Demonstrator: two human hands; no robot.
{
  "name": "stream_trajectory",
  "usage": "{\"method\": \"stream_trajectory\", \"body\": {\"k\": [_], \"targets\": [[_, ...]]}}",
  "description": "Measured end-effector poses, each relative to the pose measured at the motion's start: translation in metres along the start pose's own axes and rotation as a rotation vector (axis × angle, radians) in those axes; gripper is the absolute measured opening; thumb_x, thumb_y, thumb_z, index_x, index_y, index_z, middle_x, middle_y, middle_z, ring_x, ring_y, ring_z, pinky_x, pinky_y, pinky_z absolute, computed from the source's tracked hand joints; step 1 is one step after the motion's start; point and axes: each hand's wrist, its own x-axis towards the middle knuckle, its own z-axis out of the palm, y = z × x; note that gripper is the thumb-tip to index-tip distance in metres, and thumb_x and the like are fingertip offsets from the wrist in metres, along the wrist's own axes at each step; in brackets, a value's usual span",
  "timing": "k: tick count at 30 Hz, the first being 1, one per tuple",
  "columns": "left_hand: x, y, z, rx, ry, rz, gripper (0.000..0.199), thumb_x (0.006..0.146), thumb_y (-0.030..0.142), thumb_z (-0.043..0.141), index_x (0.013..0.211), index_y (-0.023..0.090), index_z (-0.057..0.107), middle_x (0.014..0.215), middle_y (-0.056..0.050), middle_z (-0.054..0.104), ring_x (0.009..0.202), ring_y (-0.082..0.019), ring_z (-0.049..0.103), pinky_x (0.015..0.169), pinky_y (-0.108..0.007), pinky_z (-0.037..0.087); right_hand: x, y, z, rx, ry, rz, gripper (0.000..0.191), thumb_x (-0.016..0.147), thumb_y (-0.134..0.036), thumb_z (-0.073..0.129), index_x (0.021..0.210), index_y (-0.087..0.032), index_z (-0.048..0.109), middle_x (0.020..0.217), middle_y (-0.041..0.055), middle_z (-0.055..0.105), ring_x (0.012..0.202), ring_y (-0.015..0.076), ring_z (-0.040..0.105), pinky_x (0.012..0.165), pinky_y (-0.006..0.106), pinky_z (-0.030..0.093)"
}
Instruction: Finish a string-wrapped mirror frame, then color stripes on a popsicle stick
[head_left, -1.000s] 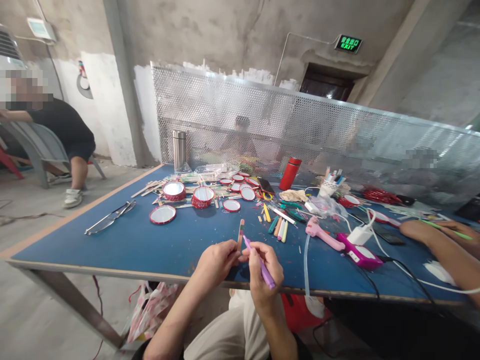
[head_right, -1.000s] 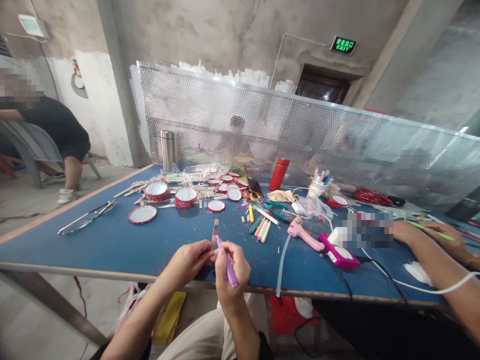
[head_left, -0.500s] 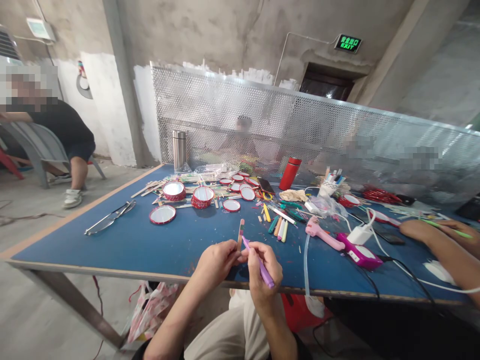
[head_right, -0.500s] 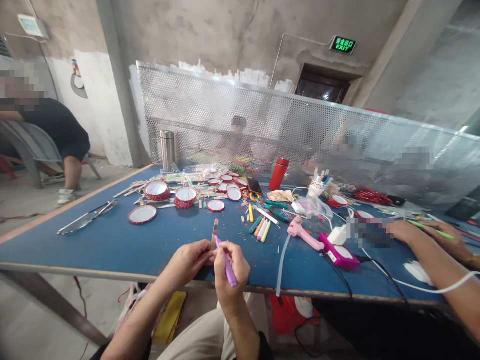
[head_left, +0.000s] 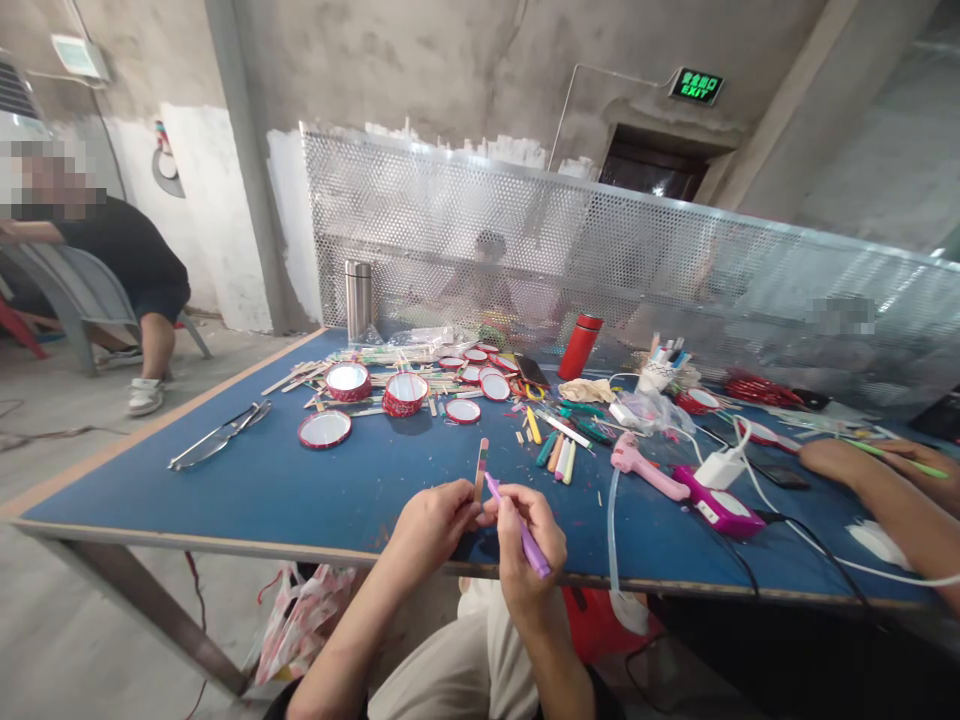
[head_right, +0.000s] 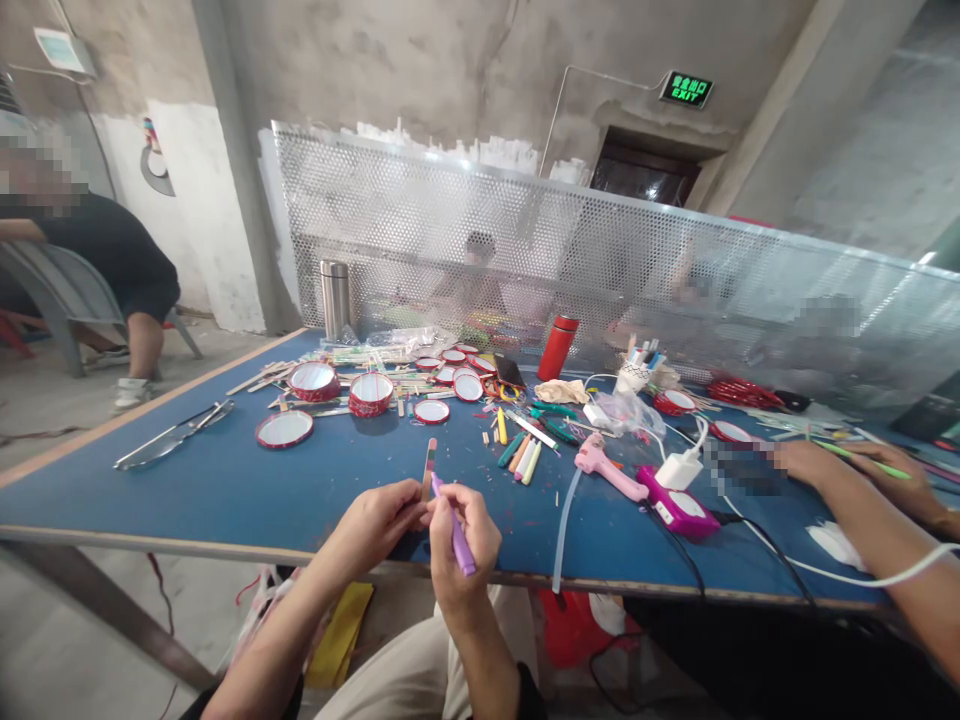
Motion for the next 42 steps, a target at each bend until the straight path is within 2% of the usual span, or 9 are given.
{"method": "stream_trajectory", "body": {"k": [4, 16, 18, 22, 24, 28, 32, 38, 42], "targets": [[0.0, 0.001, -0.001, 0.013, 0.002, 0.001, 0.023, 0.088, 0.026, 0.043, 0.065, 0.021, 0.043, 0.063, 0.003, 0.057, 0.058, -0.012, 0.049, 0.056, -0.021, 0.03, -0.002, 0.0, 0.0, -0.019, 0.068, -0.035, 0.011, 0.091, -0.021, 0.05, 0.09, -0.019, 0.06, 0.067, -0.0008, 0.067, 0.058, 0.0123, 0.066, 0.062, 0.024, 0.054], [0.0, -0.002, 0.001, 0.01, -0.003, 0.012, 0.021, 0.089, 0.026, 0.041, 0.07, 0.021, 0.049, 0.068, 0.0, 0.061, 0.061, -0.013, 0.053, 0.058, -0.021, 0.034, 0.001, 0.0, 0.0, -0.021, -0.052, -0.014, 0.011, 0.09, -0.023, 0.051, 0.089, -0.018, 0.06, 0.073, 0.0029, 0.07, 0.06, 0.0142, 0.068, 0.057, 0.023, 0.055], [0.0, -0.001, 0.001, 0.018, 0.0, 0.002, 0.021, 0.089, 0.026, 0.043, 0.069, 0.021, 0.049, 0.067, 0.001, 0.061, 0.06, -0.013, 0.053, 0.057, -0.021, 0.033, 0.001, 0.0, 0.0, -0.02, -0.014, -0.004, 0.011, 0.09, -0.023, 0.05, 0.088, -0.018, 0.06, 0.071, 0.0022, 0.069, 0.058, 0.0137, 0.067, 0.056, 0.023, 0.055], [0.001, 0.002, -0.001, 0.02, -0.008, -0.025, 0.021, 0.086, 0.023, 0.045, 0.066, 0.021, 0.05, 0.065, 0.002, 0.062, 0.06, -0.012, 0.053, 0.057, -0.021, 0.033, -0.003, -0.004, 0.0, 0.018, 0.153, 0.004, 0.011, 0.092, -0.023, 0.049, 0.089, -0.018, 0.059, 0.068, -0.0004, 0.065, 0.057, 0.0124, 0.065, 0.06, 0.025, 0.054], [0.001, 0.002, -0.002, 0.01, -0.018, -0.031, 0.021, 0.086, 0.023, 0.045, 0.066, 0.021, 0.051, 0.066, 0.002, 0.063, 0.06, -0.012, 0.054, 0.058, -0.021, 0.034, -0.005, -0.004, 0.0, 0.033, 0.182, -0.022, 0.011, 0.093, -0.023, 0.048, 0.093, -0.018, 0.058, 0.067, -0.0015, 0.063, 0.055, 0.0117, 0.064, 0.06, 0.026, 0.054], [0.001, 0.002, -0.002, -0.012, -0.025, -0.015, 0.021, 0.086, 0.022, 0.044, 0.067, 0.021, 0.052, 0.067, 0.001, 0.065, 0.062, -0.012, 0.056, 0.059, -0.02, 0.036, -0.011, 0.002, -0.006, 0.004, 0.093, -0.053, 0.016, 0.095, -0.022, 0.044, 0.105, -0.018, 0.056, 0.06, -0.0044, 0.06, 0.046, 0.0097, 0.059, 0.053, 0.022, 0.051], [0.002, 0.001, -0.003, -0.049, -0.04, -0.016, 0.022, 0.086, 0.023, 0.044, 0.065, 0.021, 0.051, 0.068, 0.001, 0.067, 0.063, -0.013, 0.059, 0.06, -0.02, 0.037, -0.01, 0.014, -0.024, -0.144, 0.024, -0.059, 0.013, 0.094, -0.023, 0.049, 0.099, -0.02, 0.06, 0.064, -0.0026, 0.062, 0.045, 0.0089, 0.058, 0.047, 0.019, 0.048], [0.002, 0.001, -0.003, -0.039, -0.044, -0.018, 0.023, 0.085, 0.022, 0.043, 0.064, 0.021, 0.052, 0.066, 0.001, 0.066, 0.062, -0.013, 0.058, 0.06, -0.02, 0.037, 0.001, 0.024, -0.045, -0.379, -0.17, -0.219, 0.01, 0.094, -0.02, 0.05, 0.093, -0.019, 0.06, 0.075, 0.0037, 0.069, 0.064, 0.0135, 0.067, 0.061, 0.021, 0.05], [0.002, 0.0, -0.002, -0.002, -0.031, -0.009, 0.023, 0.087, 0.024, 0.043, 0.065, 0.021, 0.051, 0.067, 0.001, 0.065, 0.062, -0.013, 0.057, 0.06, -0.02, 0.037, 0.001, 0.021, -0.041, -0.489, -0.146, -0.283, 0.01, 0.094, -0.019, 0.05, 0.095, -0.018, 0.06, 0.075, 0.0052, 0.07, 0.063, 0.0151, 0.068, 0.06, 0.022, 0.048]]}}
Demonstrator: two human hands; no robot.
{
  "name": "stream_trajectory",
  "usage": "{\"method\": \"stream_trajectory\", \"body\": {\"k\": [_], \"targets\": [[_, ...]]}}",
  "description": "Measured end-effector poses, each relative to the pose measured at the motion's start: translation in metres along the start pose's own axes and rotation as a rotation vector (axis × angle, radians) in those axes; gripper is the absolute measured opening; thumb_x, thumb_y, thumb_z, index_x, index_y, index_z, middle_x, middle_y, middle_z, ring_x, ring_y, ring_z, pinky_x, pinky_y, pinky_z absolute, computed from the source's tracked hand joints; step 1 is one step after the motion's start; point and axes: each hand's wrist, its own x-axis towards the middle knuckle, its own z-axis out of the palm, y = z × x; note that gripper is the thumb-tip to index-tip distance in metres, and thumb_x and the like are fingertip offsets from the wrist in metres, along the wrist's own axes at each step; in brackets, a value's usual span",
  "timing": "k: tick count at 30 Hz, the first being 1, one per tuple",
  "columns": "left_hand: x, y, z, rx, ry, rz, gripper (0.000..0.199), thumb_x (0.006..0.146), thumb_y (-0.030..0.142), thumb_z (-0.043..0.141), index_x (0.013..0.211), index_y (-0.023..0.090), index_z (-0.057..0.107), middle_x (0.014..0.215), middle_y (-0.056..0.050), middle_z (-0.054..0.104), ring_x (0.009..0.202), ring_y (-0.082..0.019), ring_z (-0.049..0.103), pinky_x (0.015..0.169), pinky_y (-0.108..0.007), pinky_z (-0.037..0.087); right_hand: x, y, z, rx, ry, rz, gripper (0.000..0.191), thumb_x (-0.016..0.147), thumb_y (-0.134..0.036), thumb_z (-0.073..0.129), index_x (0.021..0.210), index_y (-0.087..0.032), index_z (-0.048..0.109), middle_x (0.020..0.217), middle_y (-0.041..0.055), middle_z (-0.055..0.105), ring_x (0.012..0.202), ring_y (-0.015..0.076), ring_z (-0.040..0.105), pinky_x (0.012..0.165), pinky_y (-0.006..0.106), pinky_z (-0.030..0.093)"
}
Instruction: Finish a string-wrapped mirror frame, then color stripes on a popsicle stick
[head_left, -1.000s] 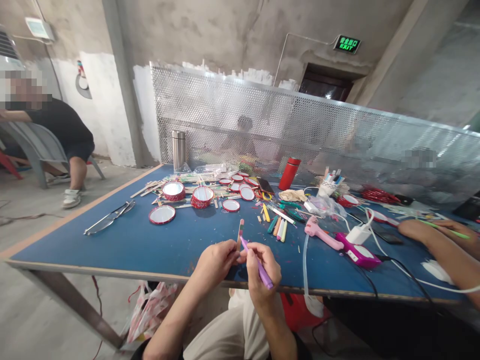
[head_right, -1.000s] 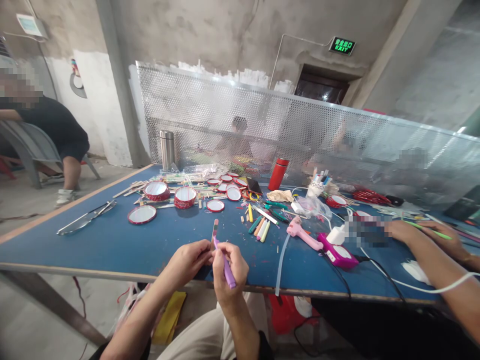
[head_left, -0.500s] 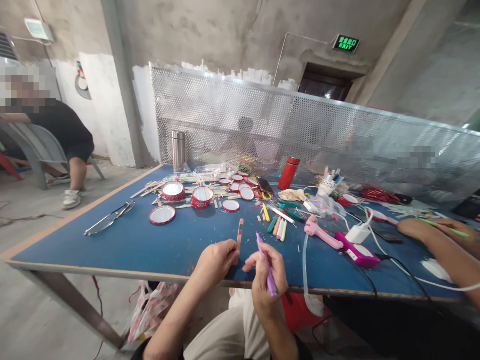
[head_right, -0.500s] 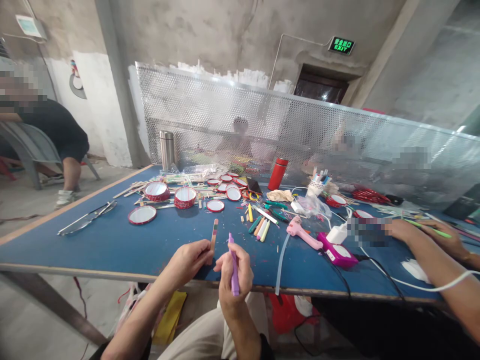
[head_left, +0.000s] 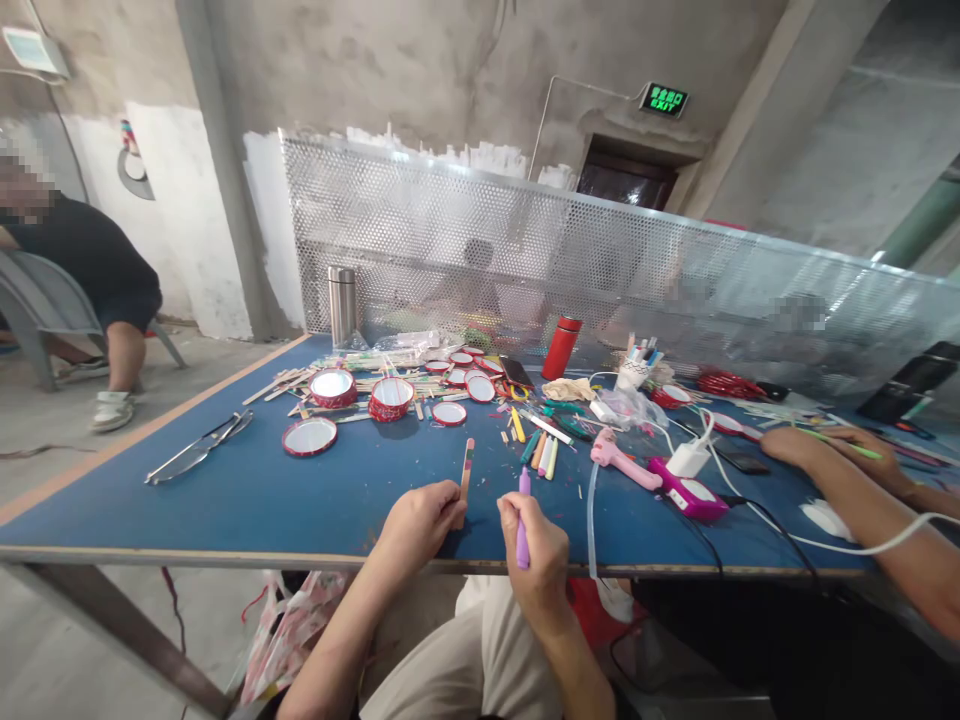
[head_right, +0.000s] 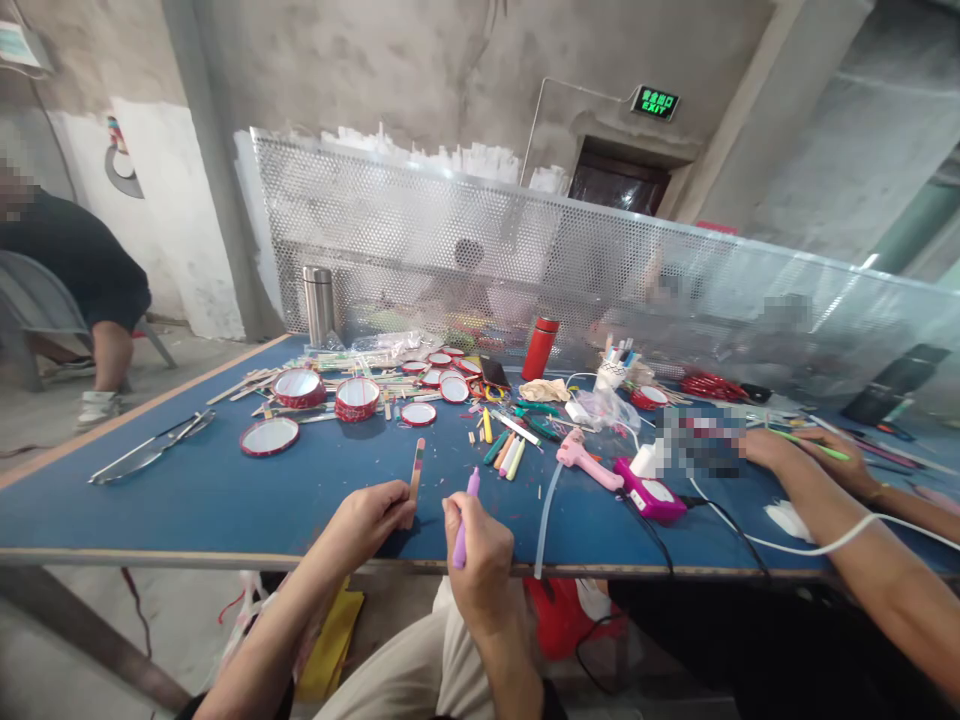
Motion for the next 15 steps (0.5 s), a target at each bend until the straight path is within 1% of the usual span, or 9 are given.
{"method": "stream_trajectory", "body": {"k": [3, 5, 10, 15], "targets": [[0.0003, -0.0011, 0.0003, 0.007, -0.015, 0.003, 0.023, 0.088, 0.024, 0.041, 0.067, 0.022, 0.051, 0.069, 0.0, 0.066, 0.063, -0.013, 0.059, 0.061, -0.02, 0.038, -0.0001, -0.0033, 0.0021, -0.062, 0.08, -0.017, 0.011, 0.095, -0.018, 0.049, 0.095, -0.016, 0.06, 0.073, 0.0063, 0.07, 0.06, 0.0153, 0.067, 0.058, 0.023, 0.047], [0.0008, -0.002, 0.0007, -0.006, -0.032, 0.002, 0.023, 0.088, 0.024, 0.04, 0.068, 0.022, 0.05, 0.07, 0.0, 0.067, 0.064, -0.013, 0.059, 0.061, -0.02, 0.038, -0.0003, -0.0042, 0.0023, -0.085, 0.105, -0.032, 0.011, 0.095, -0.017, 0.048, 0.095, -0.015, 0.059, 0.072, 0.0068, 0.07, 0.058, 0.0155, 0.067, 0.056, 0.023, 0.047], [0.0019, -0.0063, 0.003, -0.012, -0.036, 0.003, 0.023, 0.089, 0.027, 0.04, 0.068, 0.022, 0.049, 0.069, 0.0, 0.066, 0.062, -0.013, 0.058, 0.06, -0.02, 0.038, -0.0005, -0.0043, 0.0043, -0.164, 0.134, -0.089, 0.01, 0.095, -0.016, 0.05, 0.095, -0.012, 0.059, 0.07, 0.0081, 0.07, 0.057, 0.0177, 0.068, 0.055, 0.025, 0.045], [0.0023, -0.0085, 0.0047, -0.035, -0.036, 0.007, 0.023, 0.089, 0.028, 0.04, 0.069, 0.022, 0.05, 0.07, 0.0, 0.066, 0.063, -0.013, 0.057, 0.061, -0.021, 0.037, -0.0012, -0.0019, 0.0085, -0.21, 0.138, -0.101, 0.01, 0.094, -0.015, 0.051, 0.095, -0.011, 0.059, 0.073, 0.0092, 0.071, 0.058, 0.0179, 0.068, 0.056, 0.026, 0.044]]}}
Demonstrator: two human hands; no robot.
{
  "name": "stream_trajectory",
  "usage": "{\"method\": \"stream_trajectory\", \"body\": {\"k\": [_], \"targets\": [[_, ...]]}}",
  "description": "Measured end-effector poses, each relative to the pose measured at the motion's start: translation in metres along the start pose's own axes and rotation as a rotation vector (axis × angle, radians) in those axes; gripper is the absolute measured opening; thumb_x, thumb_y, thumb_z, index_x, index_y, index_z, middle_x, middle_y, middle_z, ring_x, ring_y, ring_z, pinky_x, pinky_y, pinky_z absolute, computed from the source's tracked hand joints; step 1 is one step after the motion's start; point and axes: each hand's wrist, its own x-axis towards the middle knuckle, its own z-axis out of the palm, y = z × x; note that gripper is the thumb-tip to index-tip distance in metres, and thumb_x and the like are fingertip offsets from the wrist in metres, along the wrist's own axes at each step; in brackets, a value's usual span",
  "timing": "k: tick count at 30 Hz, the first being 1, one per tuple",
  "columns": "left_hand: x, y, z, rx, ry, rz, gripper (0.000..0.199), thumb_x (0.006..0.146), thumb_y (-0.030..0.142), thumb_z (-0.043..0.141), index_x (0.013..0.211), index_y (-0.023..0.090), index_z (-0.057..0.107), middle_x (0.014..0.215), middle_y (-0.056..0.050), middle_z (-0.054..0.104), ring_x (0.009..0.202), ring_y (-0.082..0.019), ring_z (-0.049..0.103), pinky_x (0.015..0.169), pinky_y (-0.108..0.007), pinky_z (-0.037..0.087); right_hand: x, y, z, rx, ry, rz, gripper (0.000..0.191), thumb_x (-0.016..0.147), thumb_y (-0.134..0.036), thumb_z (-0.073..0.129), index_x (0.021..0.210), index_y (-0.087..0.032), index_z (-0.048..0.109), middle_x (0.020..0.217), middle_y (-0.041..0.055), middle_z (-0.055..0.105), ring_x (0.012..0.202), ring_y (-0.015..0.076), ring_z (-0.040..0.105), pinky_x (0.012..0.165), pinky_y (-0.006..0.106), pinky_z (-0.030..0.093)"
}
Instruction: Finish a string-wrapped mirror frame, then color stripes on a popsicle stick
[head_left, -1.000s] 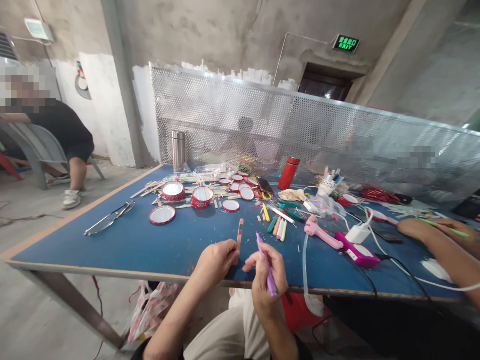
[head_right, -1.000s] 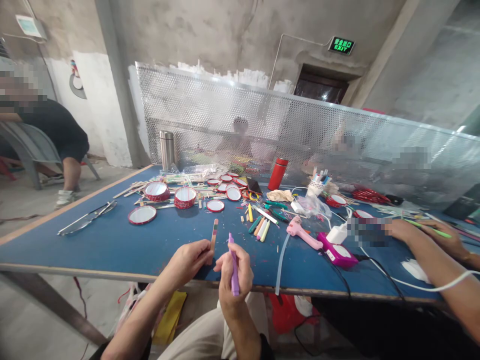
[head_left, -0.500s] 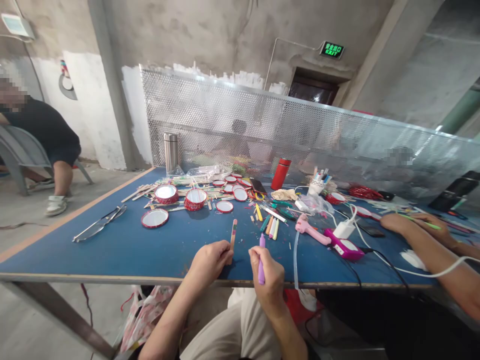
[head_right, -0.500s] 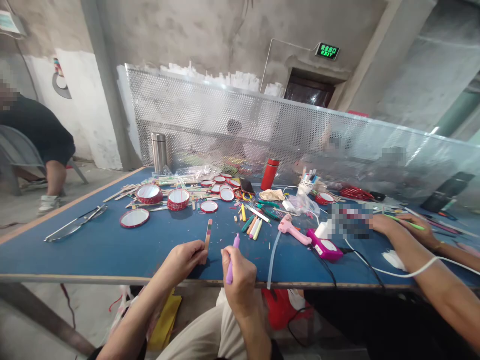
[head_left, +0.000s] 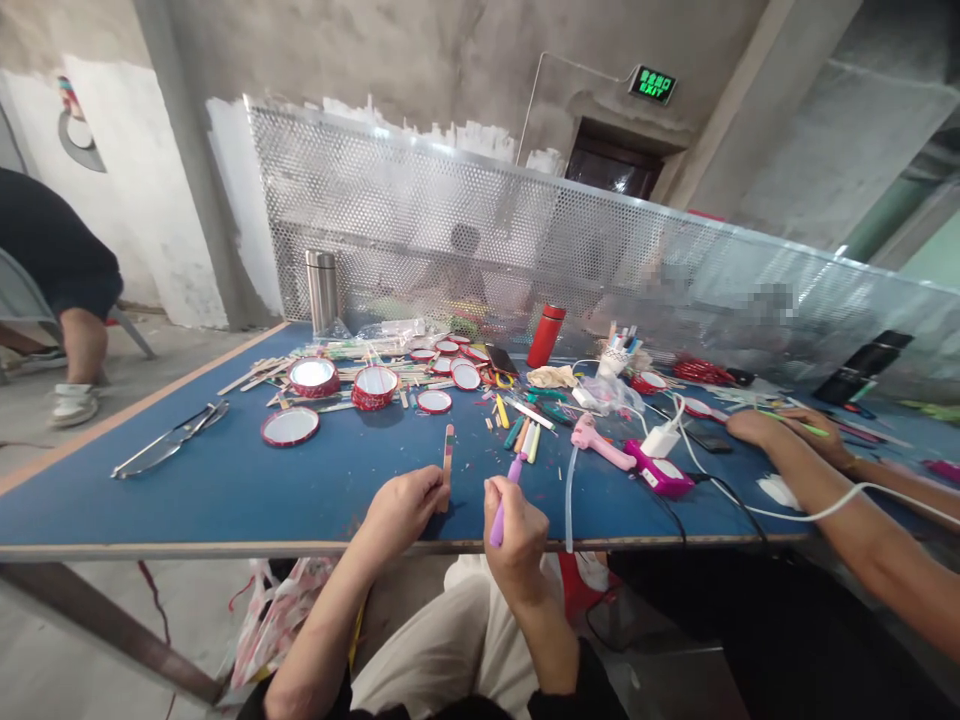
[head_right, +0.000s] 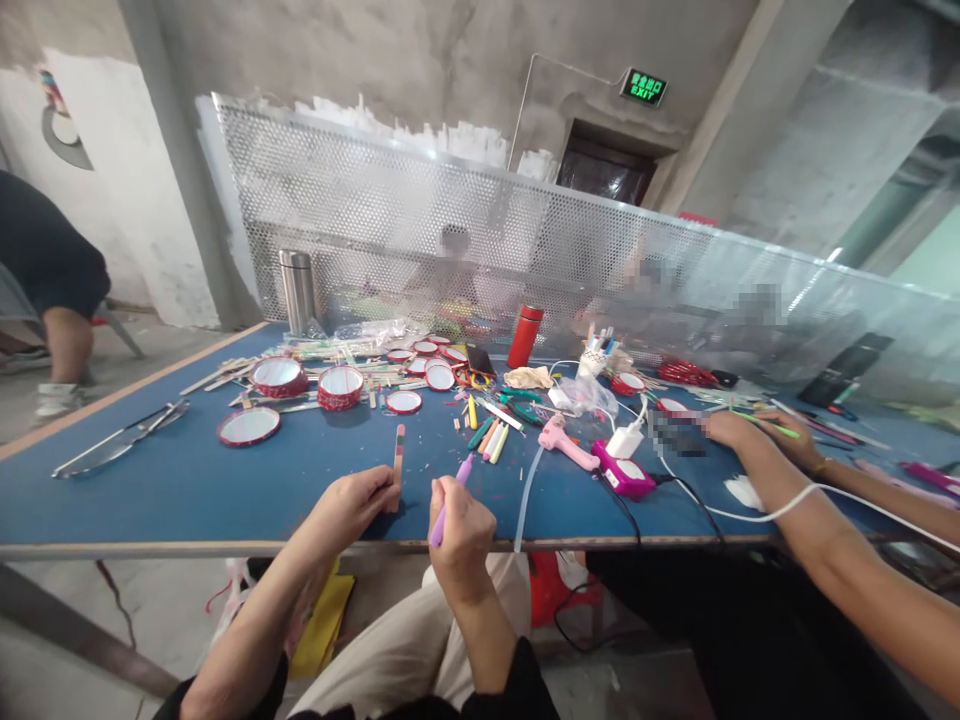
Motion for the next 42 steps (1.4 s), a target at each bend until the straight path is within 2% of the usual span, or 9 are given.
{"method": "stream_trajectory", "body": {"k": [16, 42], "targets": [[0.0, 0.005, -0.003, 0.008, -0.027, -0.019, 0.023, 0.088, 0.028, 0.039, 0.068, 0.022, 0.049, 0.072, -0.001, 0.068, 0.066, -0.014, 0.06, 0.063, -0.022, 0.038, -0.003, 0.002, 0.003, -0.036, 0.02, -0.037, 0.009, 0.094, -0.016, 0.051, 0.099, -0.013, 0.058, 0.067, 0.0062, 0.069, 0.054, 0.0171, 0.065, 0.053, 0.027, 0.042], [-0.003, 0.015, -0.009, 0.009, -0.017, -0.004, 0.025, 0.087, 0.03, 0.038, 0.067, 0.023, 0.051, 0.071, 0.0, 0.067, 0.067, -0.014, 0.059, 0.066, -0.022, 0.039, -0.008, 0.005, 0.005, -0.018, 0.039, -0.021, 0.011, 0.094, -0.016, 0.051, 0.1, -0.011, 0.059, 0.072, 0.0079, 0.071, 0.058, 0.0164, 0.068, 0.054, 0.025, 0.045]]}}
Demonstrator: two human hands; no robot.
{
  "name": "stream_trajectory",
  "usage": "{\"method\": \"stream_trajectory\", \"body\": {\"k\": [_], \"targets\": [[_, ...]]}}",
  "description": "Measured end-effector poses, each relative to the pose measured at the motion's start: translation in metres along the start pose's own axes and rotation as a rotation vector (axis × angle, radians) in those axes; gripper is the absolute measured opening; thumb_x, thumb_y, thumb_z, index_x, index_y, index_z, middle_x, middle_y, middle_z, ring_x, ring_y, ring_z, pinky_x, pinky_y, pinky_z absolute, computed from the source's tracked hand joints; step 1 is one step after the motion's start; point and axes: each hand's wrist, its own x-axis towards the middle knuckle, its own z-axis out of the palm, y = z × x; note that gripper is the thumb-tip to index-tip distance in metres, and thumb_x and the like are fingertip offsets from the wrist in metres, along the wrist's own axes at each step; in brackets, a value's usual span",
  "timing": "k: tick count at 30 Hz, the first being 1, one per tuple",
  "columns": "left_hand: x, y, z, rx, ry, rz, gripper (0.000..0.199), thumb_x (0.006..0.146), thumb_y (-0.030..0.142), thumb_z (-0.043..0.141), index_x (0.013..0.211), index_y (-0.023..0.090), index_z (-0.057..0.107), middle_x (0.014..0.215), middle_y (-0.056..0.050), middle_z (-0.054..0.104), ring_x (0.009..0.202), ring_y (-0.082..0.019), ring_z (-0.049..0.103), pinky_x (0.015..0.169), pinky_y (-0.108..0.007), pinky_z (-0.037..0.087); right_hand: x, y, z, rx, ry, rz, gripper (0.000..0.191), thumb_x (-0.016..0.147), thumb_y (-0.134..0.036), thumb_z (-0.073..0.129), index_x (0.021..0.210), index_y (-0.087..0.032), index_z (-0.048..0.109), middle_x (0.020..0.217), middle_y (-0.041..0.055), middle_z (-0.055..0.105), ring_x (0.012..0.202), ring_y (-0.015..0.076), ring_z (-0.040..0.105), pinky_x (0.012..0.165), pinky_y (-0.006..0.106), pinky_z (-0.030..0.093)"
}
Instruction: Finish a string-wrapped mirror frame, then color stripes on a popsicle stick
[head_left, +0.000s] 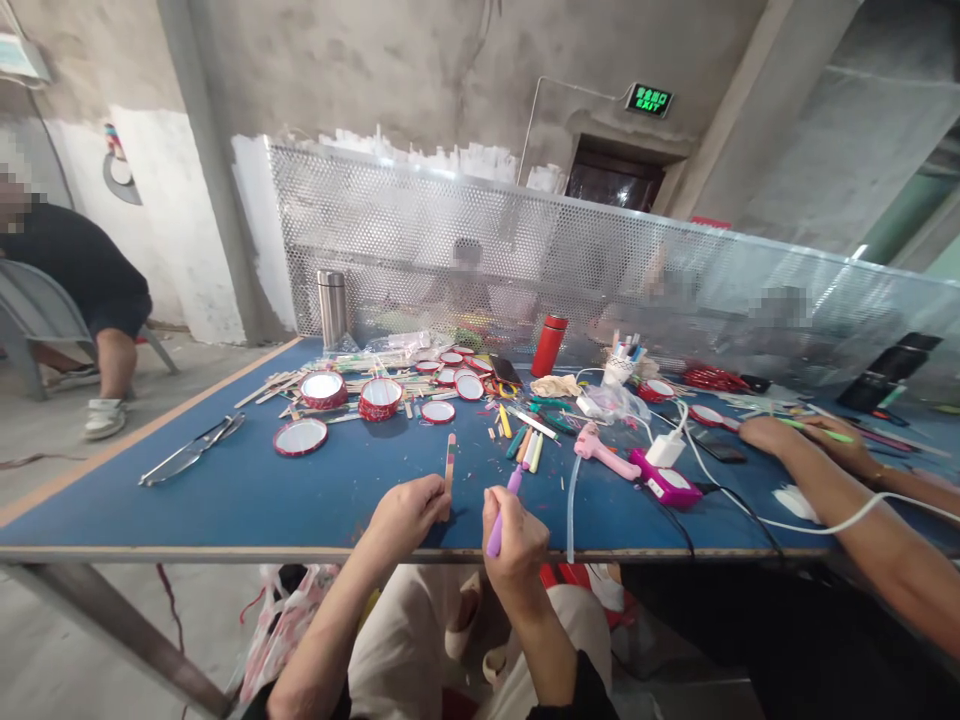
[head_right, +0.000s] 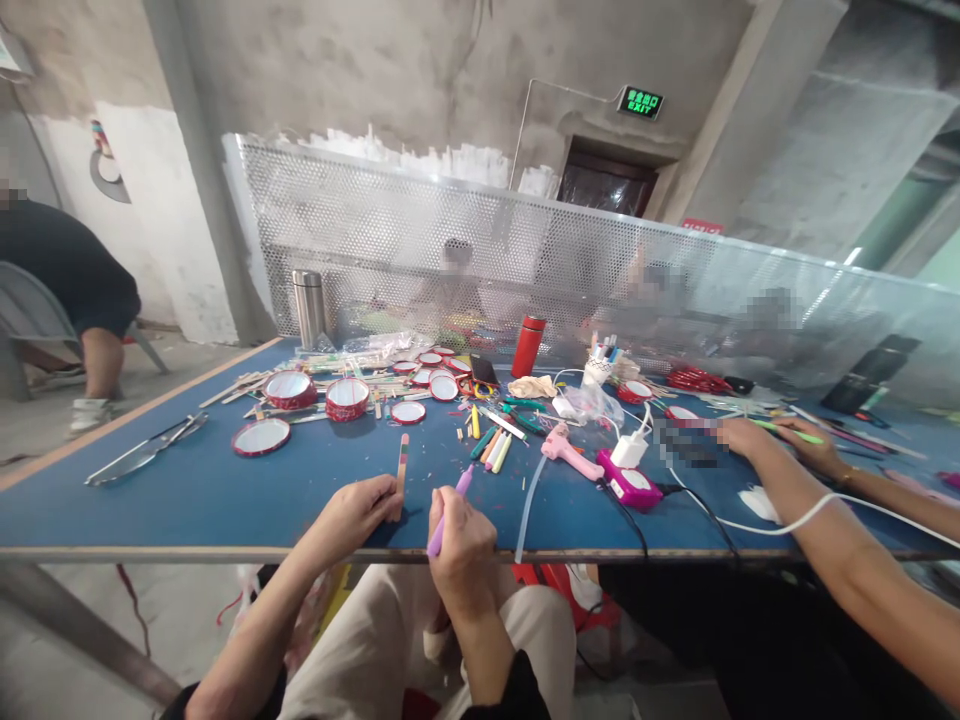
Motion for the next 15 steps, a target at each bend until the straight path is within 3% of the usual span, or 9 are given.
{"method": "stream_trajectory", "body": {"k": [15], "targets": [[0.0003, 0.0007, -0.0003, 0.006, 0.009, -0.005, 0.025, 0.088, 0.027, 0.039, 0.066, 0.023, 0.05, 0.07, 0.001, 0.067, 0.067, -0.014, 0.06, 0.064, -0.021, 0.039, -0.0019, 0.0009, 0.0004, 0.021, 0.011, -0.002, 0.012, 0.094, -0.018, 0.051, 0.1, -0.013, 0.06, 0.073, 0.0086, 0.07, 0.055, 0.0157, 0.066, 0.053, 0.026, 0.044]]}}
